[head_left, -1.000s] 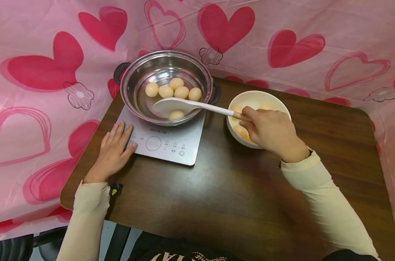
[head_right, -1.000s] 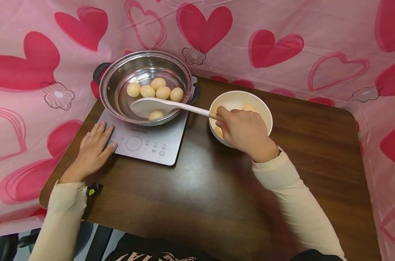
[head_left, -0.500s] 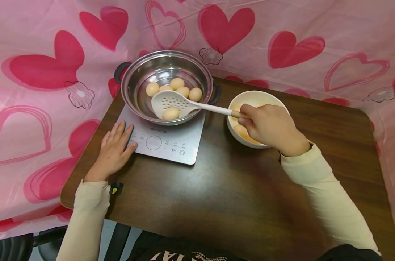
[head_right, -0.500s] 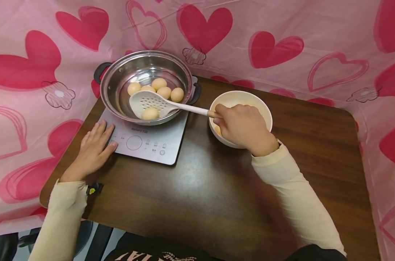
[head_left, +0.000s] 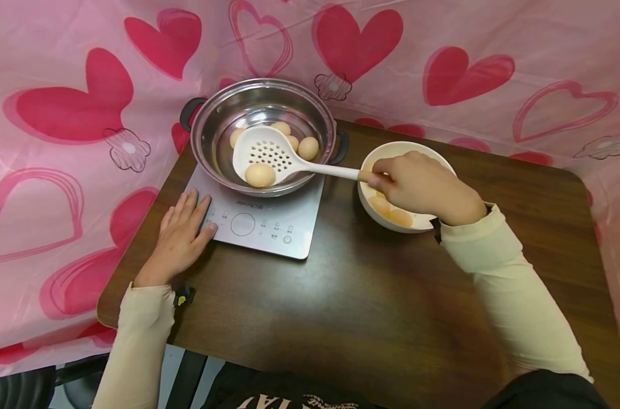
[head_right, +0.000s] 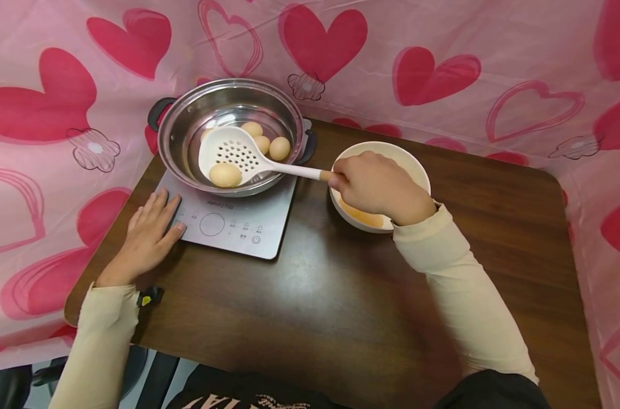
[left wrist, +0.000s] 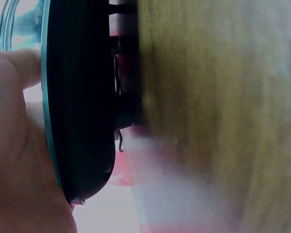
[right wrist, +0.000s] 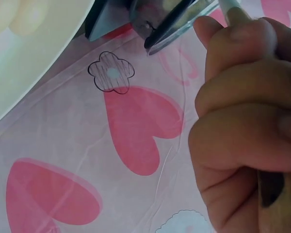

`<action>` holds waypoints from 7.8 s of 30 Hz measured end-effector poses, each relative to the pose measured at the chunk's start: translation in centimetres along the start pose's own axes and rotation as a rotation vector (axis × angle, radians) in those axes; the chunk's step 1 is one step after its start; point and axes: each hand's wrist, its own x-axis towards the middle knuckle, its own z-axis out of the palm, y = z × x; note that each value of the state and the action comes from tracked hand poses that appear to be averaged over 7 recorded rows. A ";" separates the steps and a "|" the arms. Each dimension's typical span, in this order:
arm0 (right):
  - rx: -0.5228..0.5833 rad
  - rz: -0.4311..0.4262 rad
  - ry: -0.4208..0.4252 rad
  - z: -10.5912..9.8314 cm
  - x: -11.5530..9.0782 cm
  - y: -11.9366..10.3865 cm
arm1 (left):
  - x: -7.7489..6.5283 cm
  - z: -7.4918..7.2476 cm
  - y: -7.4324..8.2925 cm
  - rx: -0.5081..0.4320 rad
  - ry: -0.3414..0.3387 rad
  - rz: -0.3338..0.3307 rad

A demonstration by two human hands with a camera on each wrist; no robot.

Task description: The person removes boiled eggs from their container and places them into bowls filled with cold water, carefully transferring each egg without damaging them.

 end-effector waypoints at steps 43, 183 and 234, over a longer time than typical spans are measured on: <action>0.107 0.236 0.033 -3.0 -9.7 6.2 | -0.1 -0.5 -0.2 -0.008 -0.018 0.003; -0.193 0.065 0.614 0.0 -4.3 3.7 | -0.3 -0.8 0.0 -0.002 -0.014 0.020; -0.072 -0.018 0.028 -0.9 0.4 -1.3 | -0.2 -0.7 -0.2 -0.013 -0.010 0.005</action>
